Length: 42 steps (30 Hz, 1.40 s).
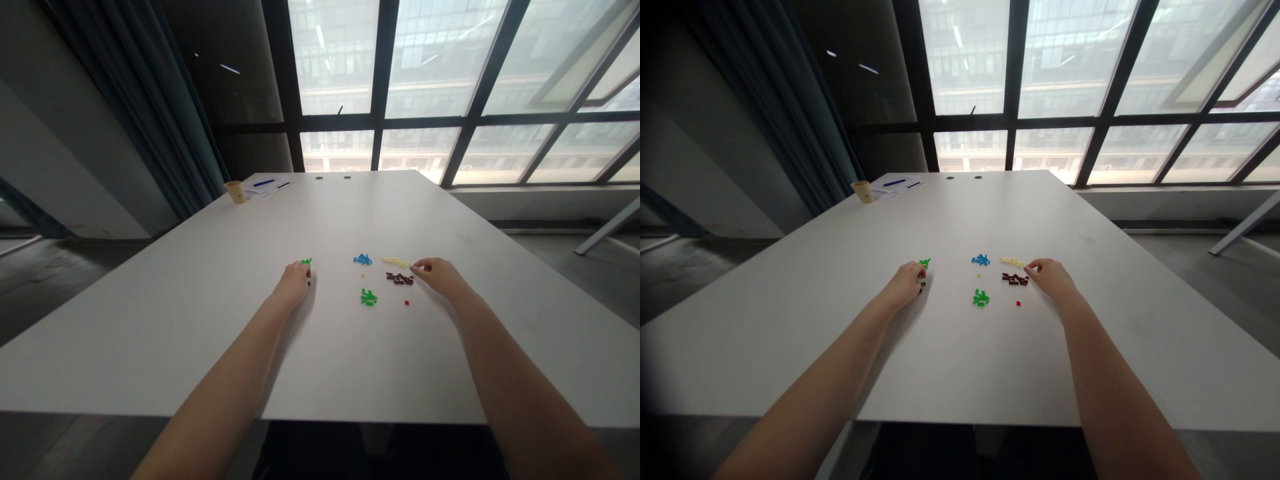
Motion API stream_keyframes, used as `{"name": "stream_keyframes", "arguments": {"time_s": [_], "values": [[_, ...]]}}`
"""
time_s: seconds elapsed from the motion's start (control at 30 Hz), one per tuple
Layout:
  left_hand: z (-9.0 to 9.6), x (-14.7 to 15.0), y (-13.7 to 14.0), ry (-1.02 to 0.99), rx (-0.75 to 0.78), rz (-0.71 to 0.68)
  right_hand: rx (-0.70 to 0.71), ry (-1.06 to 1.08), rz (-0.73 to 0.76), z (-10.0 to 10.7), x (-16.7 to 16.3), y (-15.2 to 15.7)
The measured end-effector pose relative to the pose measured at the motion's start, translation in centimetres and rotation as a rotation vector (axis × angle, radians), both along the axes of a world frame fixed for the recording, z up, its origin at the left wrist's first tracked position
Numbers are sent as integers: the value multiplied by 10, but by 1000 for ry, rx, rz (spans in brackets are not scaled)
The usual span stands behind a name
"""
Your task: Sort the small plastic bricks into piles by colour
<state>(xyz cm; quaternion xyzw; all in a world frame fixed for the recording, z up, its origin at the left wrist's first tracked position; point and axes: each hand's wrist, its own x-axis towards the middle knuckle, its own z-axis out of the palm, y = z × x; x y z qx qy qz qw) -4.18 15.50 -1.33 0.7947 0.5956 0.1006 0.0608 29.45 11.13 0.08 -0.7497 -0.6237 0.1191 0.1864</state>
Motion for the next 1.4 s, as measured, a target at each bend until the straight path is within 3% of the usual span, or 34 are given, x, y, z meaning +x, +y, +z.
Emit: {"name": "stream_keyframes", "arguments": {"time_s": [0.13,0.23,0.43,0.53,0.67,0.93,1.03,1.13,1.27,1.4], "values": [[2,1,1,-112,20,-14,12,-13,2,2,-1,-1],[8,7,-4,-369,-49,-44,24,-17,12,2,0,-1],[18,24,-21,-1150,-565,-219,15,-36,19,0,1,1],[20,30,-28,-1344,-752,-282,9,-32,20,0,0,1],[20,35,-34,-1417,-848,-303,3,-20,14,1,-1,0],[22,40,-36,-1426,-825,-338,59,46,76,4,-8,-3],[19,40,-36,-1424,-836,-316,205,155,202,10,-28,-9],[15,41,-36,-1434,-889,-306,355,247,430,16,-60,-20],[12,43,-38,-1430,-970,-337,334,277,638,17,-98,-34],[10,46,-40,-1456,-959,-377,307,230,657,14,-114,-39]]}}
